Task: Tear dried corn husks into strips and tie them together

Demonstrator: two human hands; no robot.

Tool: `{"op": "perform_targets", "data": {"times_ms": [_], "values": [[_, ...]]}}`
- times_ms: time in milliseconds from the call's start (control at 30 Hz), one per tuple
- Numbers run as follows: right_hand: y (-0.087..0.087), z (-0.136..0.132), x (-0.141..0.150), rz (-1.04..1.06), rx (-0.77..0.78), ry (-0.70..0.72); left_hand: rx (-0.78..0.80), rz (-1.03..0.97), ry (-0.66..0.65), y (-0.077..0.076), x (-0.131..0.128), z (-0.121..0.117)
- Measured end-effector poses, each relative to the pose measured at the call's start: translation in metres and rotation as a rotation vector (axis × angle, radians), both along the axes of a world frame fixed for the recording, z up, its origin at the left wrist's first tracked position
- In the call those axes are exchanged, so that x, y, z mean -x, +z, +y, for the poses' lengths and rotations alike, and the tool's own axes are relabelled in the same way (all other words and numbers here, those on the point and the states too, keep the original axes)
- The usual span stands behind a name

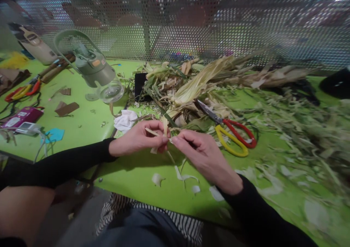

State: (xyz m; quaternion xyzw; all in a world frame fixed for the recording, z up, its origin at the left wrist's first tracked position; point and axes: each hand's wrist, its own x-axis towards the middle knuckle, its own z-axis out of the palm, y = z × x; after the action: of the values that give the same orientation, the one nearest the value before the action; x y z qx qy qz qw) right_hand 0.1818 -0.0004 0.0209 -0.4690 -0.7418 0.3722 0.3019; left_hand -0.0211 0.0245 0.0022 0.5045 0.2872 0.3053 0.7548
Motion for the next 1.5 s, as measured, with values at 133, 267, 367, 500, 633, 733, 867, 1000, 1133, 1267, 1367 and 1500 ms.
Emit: {"op": "perform_targets", "data": {"times_ms": [133, 267, 367, 500, 633, 733, 867, 1000, 1133, 1267, 1367, 1500], "values": [[0.000, 0.000, -0.002, 0.013, 0.027, -0.017, 0.022, 0.019, -0.018, 0.003, 0.003, 0.003], [-0.006, 0.005, -0.006, 0.009, -0.009, -0.125, 0.107, -0.028, -0.023, 0.002, 0.003, 0.006], [-0.012, 0.008, -0.006, 0.095, 0.015, -0.240, 0.114, -0.040, 0.038, -0.003, 0.002, 0.005], [-0.021, 0.009, 0.000, 0.066, 0.091, -0.215, 0.012, 0.003, 0.128, -0.009, -0.001, 0.003], [-0.028, 0.006, 0.007, -0.025, 0.053, -0.130, -0.214, 0.114, 0.192, -0.011, -0.001, 0.001], [-0.028, 0.005, 0.007, 0.000, -0.047, -0.126, -0.345, 0.209, 0.251, -0.012, 0.000, 0.002], [-0.024, 0.004, 0.007, -0.006, -0.107, -0.090, -0.389, 0.234, 0.206, -0.019, 0.001, 0.004], [-0.023, 0.004, 0.007, -0.050, -0.101, -0.062, -0.360, 0.179, 0.176, -0.024, 0.001, 0.004], [-0.021, 0.005, 0.005, -0.120, -0.078, -0.028, -0.290, 0.163, 0.158, -0.022, 0.000, 0.003], [-0.016, 0.003, 0.004, -0.142, -0.139, 0.005, -0.201, 0.101, 0.113, -0.020, -0.001, 0.003], [-0.013, 0.002, 0.005, -0.171, -0.152, 0.032, -0.166, 0.099, 0.112, -0.019, -0.001, 0.003], [-0.013, 0.002, 0.007, -0.215, -0.159, 0.051, -0.172, 0.138, 0.114, -0.016, 0.000, 0.003]]}}
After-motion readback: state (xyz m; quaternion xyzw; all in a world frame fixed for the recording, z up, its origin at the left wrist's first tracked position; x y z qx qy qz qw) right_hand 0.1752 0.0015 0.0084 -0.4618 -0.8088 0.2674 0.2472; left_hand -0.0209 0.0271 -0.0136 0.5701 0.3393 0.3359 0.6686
